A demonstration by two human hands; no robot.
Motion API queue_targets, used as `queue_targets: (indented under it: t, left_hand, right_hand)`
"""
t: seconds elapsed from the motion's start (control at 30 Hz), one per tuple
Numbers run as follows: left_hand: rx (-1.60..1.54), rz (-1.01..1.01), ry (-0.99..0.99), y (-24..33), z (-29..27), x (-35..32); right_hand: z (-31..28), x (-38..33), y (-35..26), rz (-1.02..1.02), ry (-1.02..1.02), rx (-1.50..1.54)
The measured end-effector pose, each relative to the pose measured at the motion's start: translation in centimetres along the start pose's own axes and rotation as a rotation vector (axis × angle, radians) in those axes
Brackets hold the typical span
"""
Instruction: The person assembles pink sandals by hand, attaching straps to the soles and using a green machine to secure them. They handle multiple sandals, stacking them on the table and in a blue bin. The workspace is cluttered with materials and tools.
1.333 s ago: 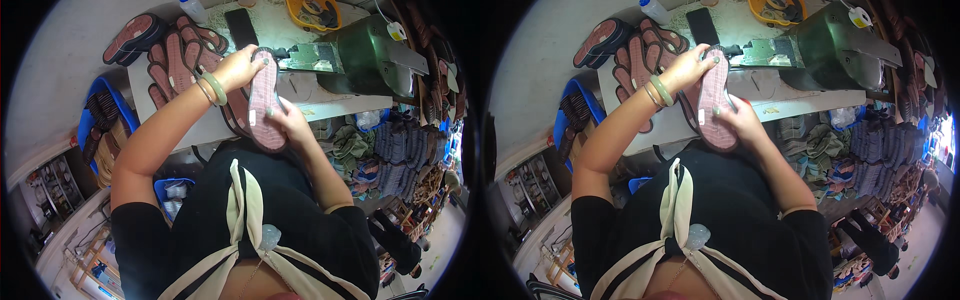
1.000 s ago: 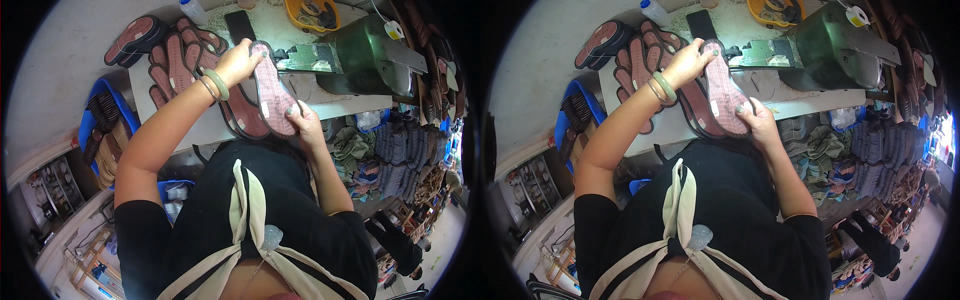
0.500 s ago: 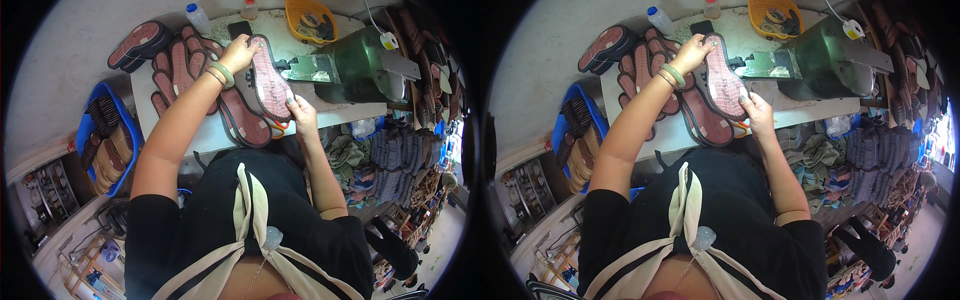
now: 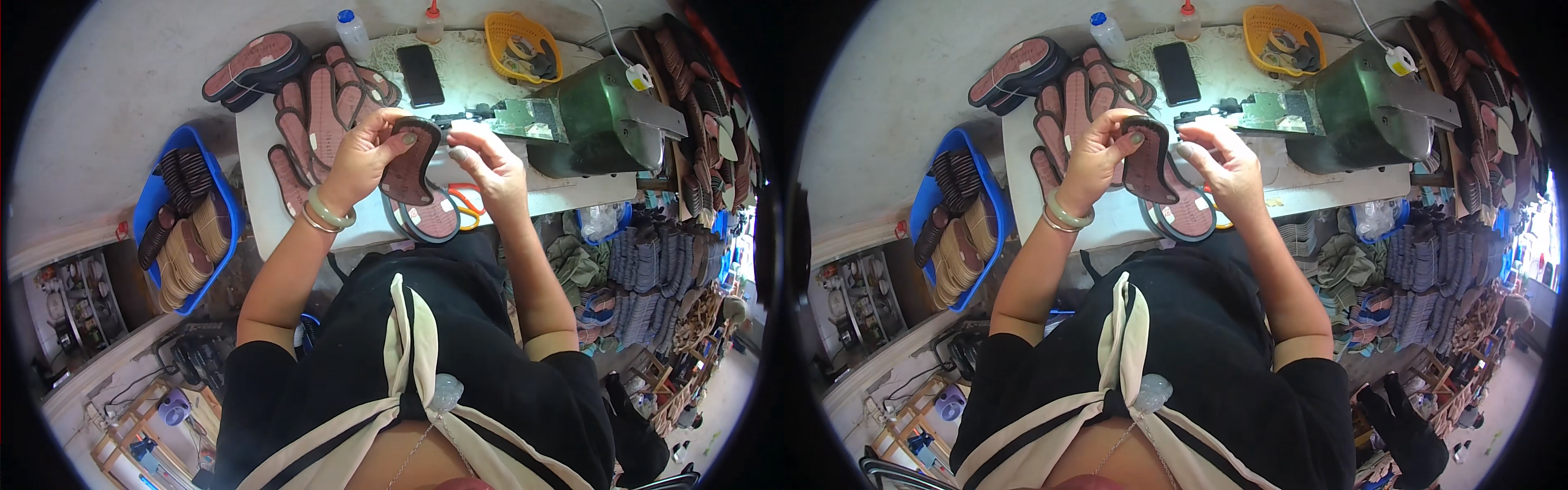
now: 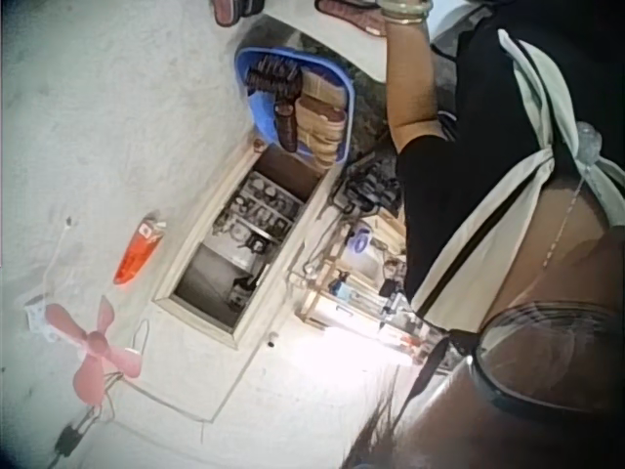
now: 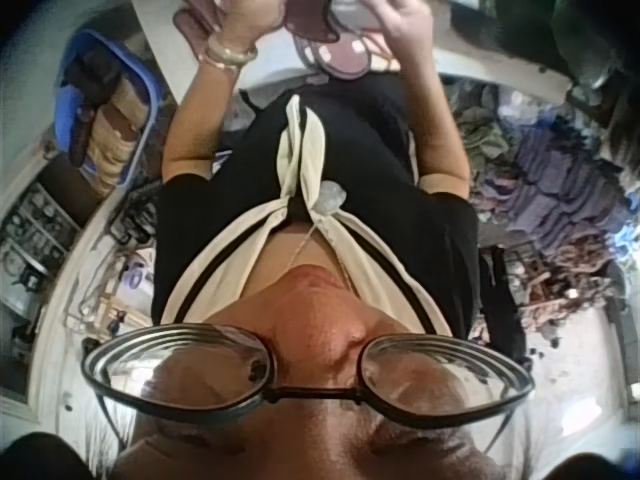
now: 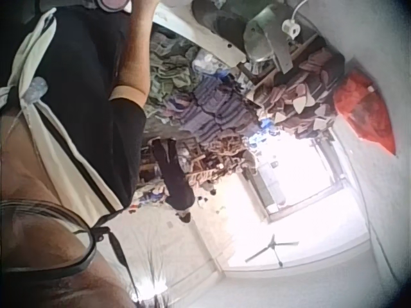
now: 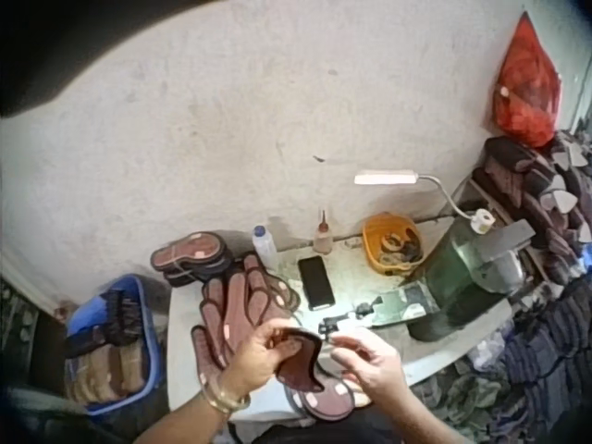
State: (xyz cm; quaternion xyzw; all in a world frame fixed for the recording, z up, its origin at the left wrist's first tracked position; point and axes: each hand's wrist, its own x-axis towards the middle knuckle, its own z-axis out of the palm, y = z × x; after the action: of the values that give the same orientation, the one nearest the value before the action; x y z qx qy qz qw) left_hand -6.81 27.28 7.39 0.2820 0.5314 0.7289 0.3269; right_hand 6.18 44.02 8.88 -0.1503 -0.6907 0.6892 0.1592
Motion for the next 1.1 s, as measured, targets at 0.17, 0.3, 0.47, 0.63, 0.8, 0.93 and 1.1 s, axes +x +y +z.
queue_targets:
  t: [0.17,0.3,0.47,0.63,0.8,0.93,1.1]
  left_hand:
    - [0.271,0.144,0.077,1.4,0.4,-2.5]
    - [0.496,0.354,0.074,2.6,0.5,-3.6]
    - [0.467,0.272,0.156,1.8,0.3,-5.1]
    - [0.413,0.211,0.163,1.7,0.2,-5.9]
    - [0.293,0.139,0.170,1.4,0.8,-6.4]
    - [0.131,0.073,0.164,1.6,1.4,-6.5]
    - [0.290,0.164,0.268,2.0,2.7,-5.4]
  right_hand:
    - [1.8,-0.1,-3.4,0.179,-0.137,0.122]
    - [3.4,-0.3,-3.0,0.210,-0.187,0.295]
    - [3.7,-1.0,-2.0,0.300,-0.253,0.538]
    - [3.8,-1.7,-2.4,0.314,-0.263,0.515]
    - [3.4,-1.9,-2.0,0.248,-0.265,0.359]
    - [3.2,-1.8,-1.8,0.084,-0.276,0.116]
    - [3.5,-1.9,-0.4,0.014,-0.250,-0.181]
